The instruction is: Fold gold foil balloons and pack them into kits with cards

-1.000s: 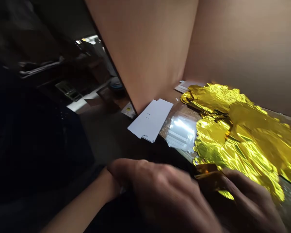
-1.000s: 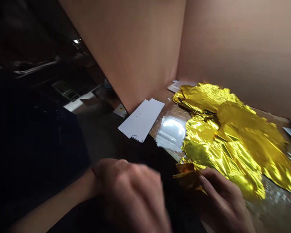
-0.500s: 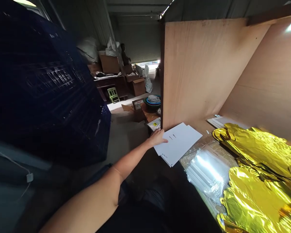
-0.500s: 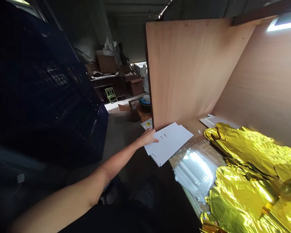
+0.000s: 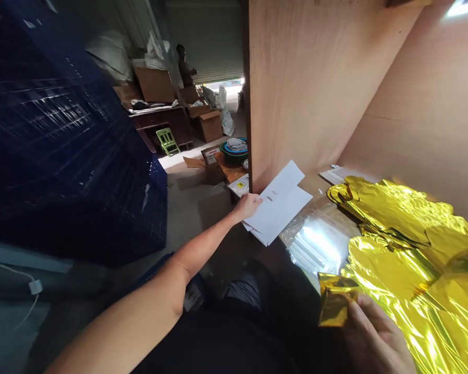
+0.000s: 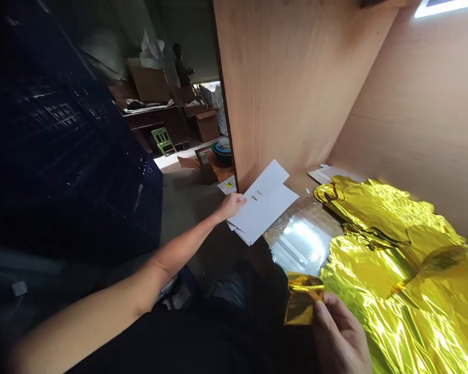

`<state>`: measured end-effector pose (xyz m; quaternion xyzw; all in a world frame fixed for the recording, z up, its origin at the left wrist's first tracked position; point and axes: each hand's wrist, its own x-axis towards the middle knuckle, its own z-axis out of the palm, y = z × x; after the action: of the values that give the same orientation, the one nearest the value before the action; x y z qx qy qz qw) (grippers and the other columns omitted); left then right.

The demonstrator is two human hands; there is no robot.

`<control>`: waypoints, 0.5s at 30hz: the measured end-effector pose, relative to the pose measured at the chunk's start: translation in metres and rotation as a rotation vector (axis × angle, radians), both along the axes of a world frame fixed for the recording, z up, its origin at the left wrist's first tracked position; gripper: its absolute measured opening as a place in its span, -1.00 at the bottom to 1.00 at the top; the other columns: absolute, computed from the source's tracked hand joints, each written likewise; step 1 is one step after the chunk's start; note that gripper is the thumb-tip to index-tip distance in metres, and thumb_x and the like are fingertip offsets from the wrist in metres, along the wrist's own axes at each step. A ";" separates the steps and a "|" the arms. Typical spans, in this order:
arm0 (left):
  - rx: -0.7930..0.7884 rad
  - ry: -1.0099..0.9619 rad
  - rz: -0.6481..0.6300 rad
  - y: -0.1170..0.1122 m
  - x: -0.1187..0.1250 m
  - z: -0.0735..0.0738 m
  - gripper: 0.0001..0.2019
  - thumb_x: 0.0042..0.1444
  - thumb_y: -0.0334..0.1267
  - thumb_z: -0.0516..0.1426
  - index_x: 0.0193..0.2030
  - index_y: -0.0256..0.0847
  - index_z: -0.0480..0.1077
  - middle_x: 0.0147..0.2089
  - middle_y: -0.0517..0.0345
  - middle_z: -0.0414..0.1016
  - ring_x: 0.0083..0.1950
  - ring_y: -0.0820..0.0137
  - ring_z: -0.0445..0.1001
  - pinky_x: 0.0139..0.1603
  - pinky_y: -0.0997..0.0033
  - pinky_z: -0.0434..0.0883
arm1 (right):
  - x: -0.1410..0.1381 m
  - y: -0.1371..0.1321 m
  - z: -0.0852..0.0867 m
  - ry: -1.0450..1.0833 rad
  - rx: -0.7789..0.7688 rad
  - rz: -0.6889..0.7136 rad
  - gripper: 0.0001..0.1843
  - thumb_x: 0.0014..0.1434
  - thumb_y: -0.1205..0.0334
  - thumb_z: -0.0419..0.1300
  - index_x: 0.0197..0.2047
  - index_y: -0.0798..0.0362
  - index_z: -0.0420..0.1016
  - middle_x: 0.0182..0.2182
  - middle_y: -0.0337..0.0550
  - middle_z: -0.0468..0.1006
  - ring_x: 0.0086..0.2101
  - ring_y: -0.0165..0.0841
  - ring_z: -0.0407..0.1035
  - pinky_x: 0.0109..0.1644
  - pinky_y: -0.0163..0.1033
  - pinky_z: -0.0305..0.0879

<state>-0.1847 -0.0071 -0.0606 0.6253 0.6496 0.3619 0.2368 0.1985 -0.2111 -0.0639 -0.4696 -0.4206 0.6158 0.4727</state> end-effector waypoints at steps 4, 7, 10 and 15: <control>0.018 -0.277 0.023 -0.030 0.047 0.002 -0.52 0.19 0.14 0.27 -0.47 -0.26 0.39 -0.52 0.24 0.29 -0.42 0.46 0.25 -0.41 0.45 0.13 | -0.052 0.024 0.015 0.107 0.091 -0.043 -0.78 0.28 -0.05 0.37 -0.15 -0.11 0.58 -0.05 -0.01 0.69 -0.07 0.00 0.62 -0.08 0.02 0.61; -0.040 -0.701 -0.050 -0.074 0.107 -0.007 -0.48 0.11 0.25 0.32 -0.30 -0.28 0.53 -0.41 0.13 0.49 -0.34 0.36 0.43 -0.35 0.42 0.33 | -0.074 0.046 0.016 0.042 0.253 -0.213 -0.75 0.29 -0.06 0.37 -0.23 -0.08 0.55 0.05 -0.03 0.63 0.01 -0.08 0.55 0.03 -0.03 0.54; -0.230 -1.030 -0.364 -0.114 0.147 -0.012 -0.52 0.02 0.13 0.41 -0.13 -0.25 0.60 -0.17 -0.01 0.65 -0.11 0.19 0.60 -0.08 0.26 0.50 | -0.062 0.050 0.014 -0.140 0.242 -0.352 -0.71 0.30 -0.09 0.35 -0.22 -0.04 0.57 -0.19 -0.09 0.64 -0.22 -0.22 0.51 -0.11 -0.14 0.48; -0.984 -1.334 -0.730 -0.104 0.156 -0.014 -0.47 -0.04 0.09 0.40 0.00 -0.22 0.60 0.13 -0.21 0.65 0.15 -0.07 0.60 0.14 -0.05 0.50 | -0.008 0.020 0.025 -0.494 0.190 -0.187 -0.69 0.29 -0.08 0.31 -0.31 -0.02 0.55 -0.45 -0.18 0.56 -0.44 -0.30 0.37 -0.35 -0.22 0.30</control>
<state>-0.0284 -0.1110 -0.0746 0.2808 0.2201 0.2331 0.9046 0.1903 -0.1912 -0.0392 -0.5957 -0.5339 0.3940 0.4525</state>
